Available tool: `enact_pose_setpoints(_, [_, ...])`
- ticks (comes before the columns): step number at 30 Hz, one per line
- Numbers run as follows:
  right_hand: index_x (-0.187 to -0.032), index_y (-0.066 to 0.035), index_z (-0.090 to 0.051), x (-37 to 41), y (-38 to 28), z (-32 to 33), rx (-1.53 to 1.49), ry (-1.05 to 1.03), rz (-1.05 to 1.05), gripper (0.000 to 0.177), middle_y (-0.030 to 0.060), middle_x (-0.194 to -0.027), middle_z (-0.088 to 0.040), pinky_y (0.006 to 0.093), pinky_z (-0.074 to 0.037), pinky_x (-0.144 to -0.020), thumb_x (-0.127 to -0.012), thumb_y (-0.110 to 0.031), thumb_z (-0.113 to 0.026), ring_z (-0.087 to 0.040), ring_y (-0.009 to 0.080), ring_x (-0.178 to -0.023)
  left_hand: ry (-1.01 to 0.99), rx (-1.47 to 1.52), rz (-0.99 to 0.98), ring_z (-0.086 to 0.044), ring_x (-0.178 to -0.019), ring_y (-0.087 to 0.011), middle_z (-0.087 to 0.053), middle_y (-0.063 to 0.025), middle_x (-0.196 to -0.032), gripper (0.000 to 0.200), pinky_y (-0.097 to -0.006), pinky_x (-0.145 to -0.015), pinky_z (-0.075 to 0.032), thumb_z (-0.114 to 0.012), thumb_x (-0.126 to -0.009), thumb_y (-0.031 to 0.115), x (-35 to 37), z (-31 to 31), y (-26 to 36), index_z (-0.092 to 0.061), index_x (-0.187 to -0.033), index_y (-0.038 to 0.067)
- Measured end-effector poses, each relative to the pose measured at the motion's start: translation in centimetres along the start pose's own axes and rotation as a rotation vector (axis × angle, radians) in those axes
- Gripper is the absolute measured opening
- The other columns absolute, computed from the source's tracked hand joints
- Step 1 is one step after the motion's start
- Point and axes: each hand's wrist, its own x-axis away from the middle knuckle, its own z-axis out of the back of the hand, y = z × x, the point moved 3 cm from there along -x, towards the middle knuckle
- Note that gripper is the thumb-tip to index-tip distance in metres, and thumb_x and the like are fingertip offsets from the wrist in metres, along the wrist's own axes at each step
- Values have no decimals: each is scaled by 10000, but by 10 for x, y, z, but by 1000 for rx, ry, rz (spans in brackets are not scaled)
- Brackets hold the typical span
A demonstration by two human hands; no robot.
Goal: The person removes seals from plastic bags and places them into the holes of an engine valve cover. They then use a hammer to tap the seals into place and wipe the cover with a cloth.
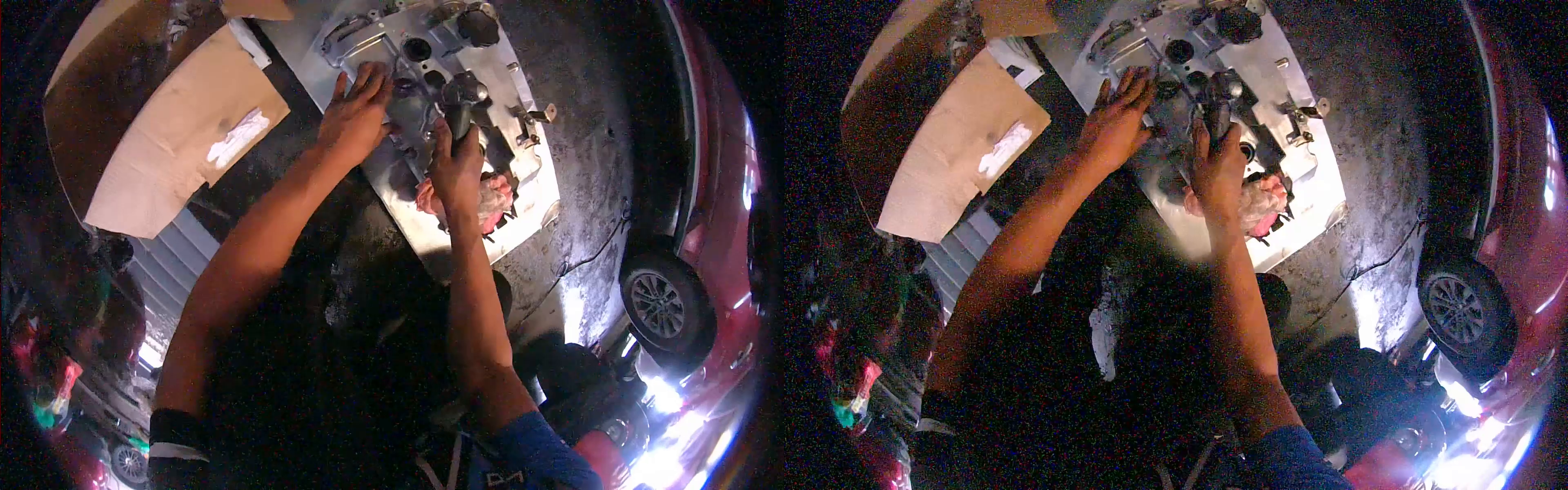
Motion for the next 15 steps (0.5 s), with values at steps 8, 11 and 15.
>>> enact_pose_setpoints(8, [-1154, 9, -561, 29, -3, 15, 41, 9, -116, 510, 224, -784, -709, 478, -524, -677, -1016, -480, -600, -711, 394, -712, 6, 56, 35, -312, -1540, -323, -375, -166, -1628, 833, -563, -1236, -275, -806, -826, 386, 1, -3, 0, -474, -1496, 17])
enact_pose_setpoints(11, [-1190, 12, -535, 24, -7, 21, 113, -111, -196, 551, 287, -839, -706, 520, -518, -710, -1016, -509, -578, -723, 435, -822, -30, 78, 28, -294, -1546, -352, -341, -179, -1653, 778, -573, -1243, -255, -791, -857, 302, -3, -4, 2, -461, -1507, 31])
enact_pose_setpoints(15, [-1136, -16, -555, 24, -1, 25, -81, -95, -224, 507, 282, -828, -697, 547, -505, -667, -1004, -504, -602, -700, 471, -772, -12, 78, 19, -292, -1547, -352, -332, -181, -1658, 791, -578, -1240, -257, -796, -852, 313, 0, -1, -1, -458, -1507, 25])
